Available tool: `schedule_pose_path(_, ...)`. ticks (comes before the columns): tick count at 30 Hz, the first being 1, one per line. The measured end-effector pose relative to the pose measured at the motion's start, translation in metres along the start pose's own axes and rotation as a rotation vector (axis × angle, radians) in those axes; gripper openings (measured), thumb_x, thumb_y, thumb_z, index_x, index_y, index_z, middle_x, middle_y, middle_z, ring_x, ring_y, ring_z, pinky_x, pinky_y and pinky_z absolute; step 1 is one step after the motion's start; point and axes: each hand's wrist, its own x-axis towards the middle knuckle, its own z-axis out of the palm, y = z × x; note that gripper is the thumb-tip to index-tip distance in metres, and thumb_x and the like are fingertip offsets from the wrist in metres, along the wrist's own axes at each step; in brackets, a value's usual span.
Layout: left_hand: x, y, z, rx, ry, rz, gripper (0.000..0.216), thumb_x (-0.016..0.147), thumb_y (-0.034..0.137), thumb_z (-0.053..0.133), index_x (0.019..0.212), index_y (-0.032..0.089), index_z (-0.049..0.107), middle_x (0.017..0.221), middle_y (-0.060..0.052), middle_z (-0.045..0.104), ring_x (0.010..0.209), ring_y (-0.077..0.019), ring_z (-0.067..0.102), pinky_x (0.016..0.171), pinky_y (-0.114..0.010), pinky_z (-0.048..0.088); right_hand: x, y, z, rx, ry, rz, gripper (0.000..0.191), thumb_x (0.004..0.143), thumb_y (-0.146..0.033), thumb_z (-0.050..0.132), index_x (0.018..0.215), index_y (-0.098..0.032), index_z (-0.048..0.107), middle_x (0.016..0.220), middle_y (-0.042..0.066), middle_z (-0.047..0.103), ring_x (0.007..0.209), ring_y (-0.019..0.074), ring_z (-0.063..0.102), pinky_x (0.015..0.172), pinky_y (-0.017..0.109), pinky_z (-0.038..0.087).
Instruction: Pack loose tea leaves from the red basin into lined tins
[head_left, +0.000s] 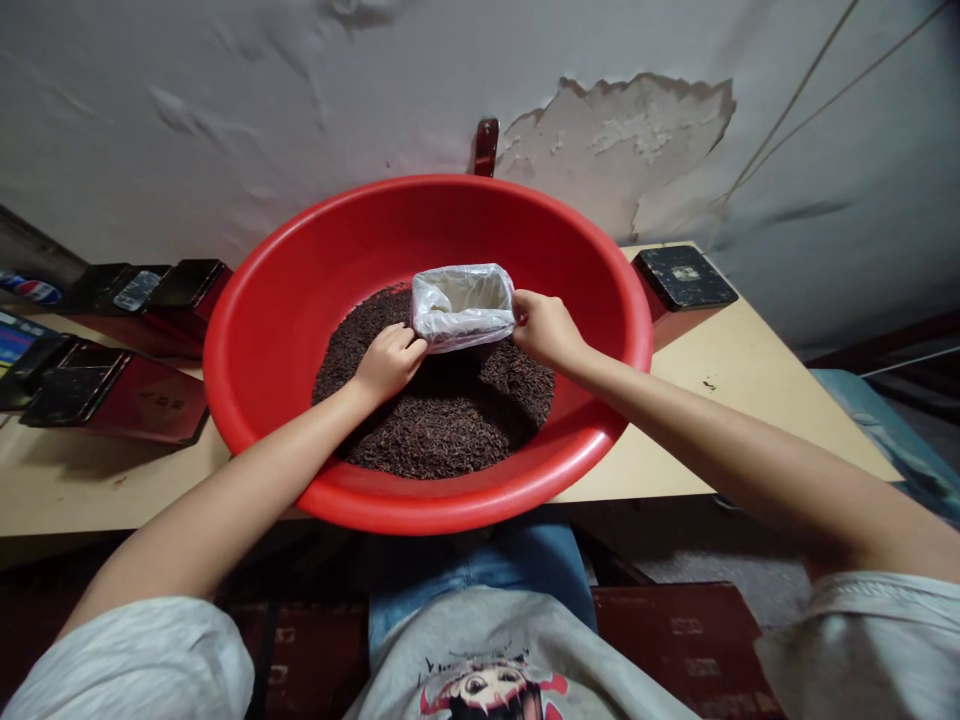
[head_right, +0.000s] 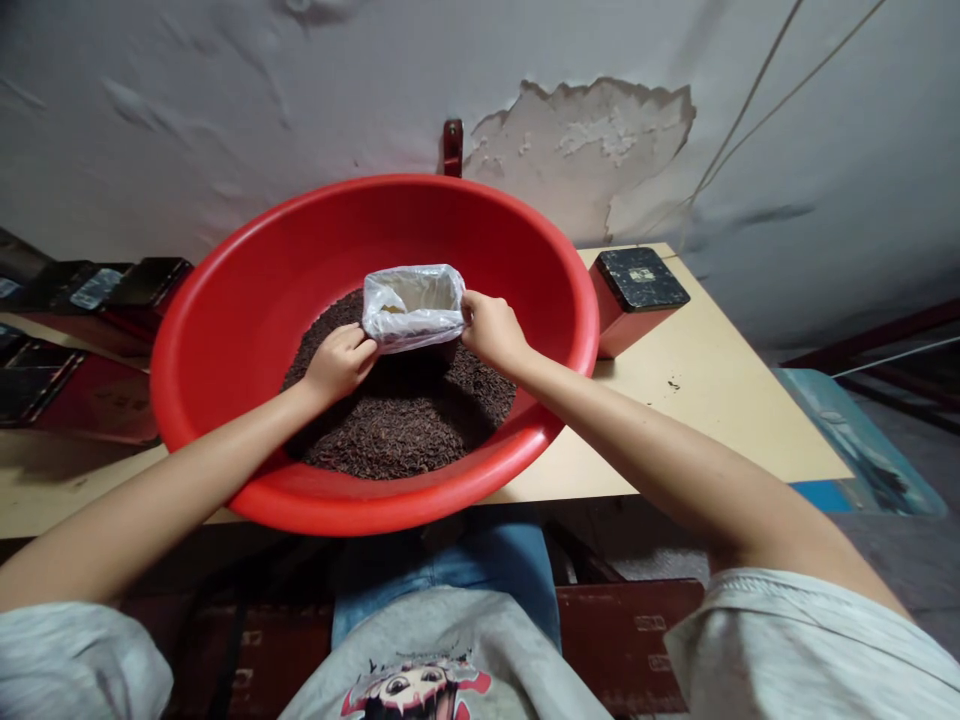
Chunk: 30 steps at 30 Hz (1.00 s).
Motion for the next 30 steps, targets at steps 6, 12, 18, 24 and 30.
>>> schedule_pose_path(6, 0.006, 0.004, 0.001, -0.093, -0.188, -0.037, 0.023, 0.086, 0.015, 0.042, 0.079, 0.014, 0.064, 0.076, -0.01, 0.064, 0.076, -0.0205, 0.06, 0.074, -0.033, 0.047, 0.007, -0.001, 0.0, -0.039, -0.132, 0.166, 0.01, 0.063, -0.009, 0.049, 0.065, -0.013, 0.058, 0.064, 0.005, 0.059, 0.062, 0.0123, 0.05, 0.058, 0.024, 0.032)
schedule_pose_path(12, 0.01, -0.002, -0.005, -0.374, -0.305, -0.216, 0.022, 0.082, 0.02, 0.044, 0.074, 0.013, 0.063, 0.092, -0.011, 0.066, 0.087, -0.0212, 0.061, 0.081, -0.033, 0.047, 0.012, 0.006, -0.011, 0.298, -0.485, 0.22, 0.042, 0.067, -0.015, 0.054, 0.109, -0.013, 0.06, 0.106, 0.01, 0.065, 0.082, 0.0182, 0.061, 0.071, 0.027, 0.043)
schedule_pose_path(18, 0.017, -0.006, -0.037, -0.378, -0.092, -0.328, 0.013, 0.077, 0.022, 0.047, 0.071, 0.015, 0.056, 0.075, -0.005, 0.06, 0.074, -0.0188, 0.056, 0.073, -0.033, 0.046, 0.006, -0.001, -0.024, 0.587, -0.648, 0.4, 0.054, 0.086, -0.059, 0.034, 0.12, -0.023, 0.056, 0.127, 0.008, 0.056, 0.086, 0.0192, 0.062, 0.077, 0.035, 0.046)
schedule_pose_path(24, 0.044, 0.012, -0.058, -0.204, -0.114, 0.007, 0.028, 0.084, 0.016, 0.038, 0.097, 0.009, 0.06, 0.099, -0.014, 0.062, 0.094, -0.0222, 0.056, 0.085, -0.034, 0.045, 0.006, -0.009, -0.01, 0.384, -0.442, 0.491, 0.032, 0.081, -0.04, 0.052, 0.088, -0.011, 0.062, 0.089, 0.011, 0.065, 0.064, 0.013, 0.058, 0.059, 0.025, 0.042)
schedule_pose_path(30, 0.075, 0.036, -0.059, 0.006, -0.54, 0.026, 0.034, 0.082, 0.017, 0.037, 0.088, 0.006, 0.068, 0.089, -0.018, 0.068, 0.088, -0.0262, 0.063, 0.081, -0.035, 0.046, 0.006, -0.005, -0.002, 0.102, -0.29, 0.378, 0.036, 0.062, -0.015, 0.061, 0.096, -0.006, 0.058, 0.076, 0.008, 0.062, 0.058, 0.0124, 0.055, 0.051, 0.023, 0.041)
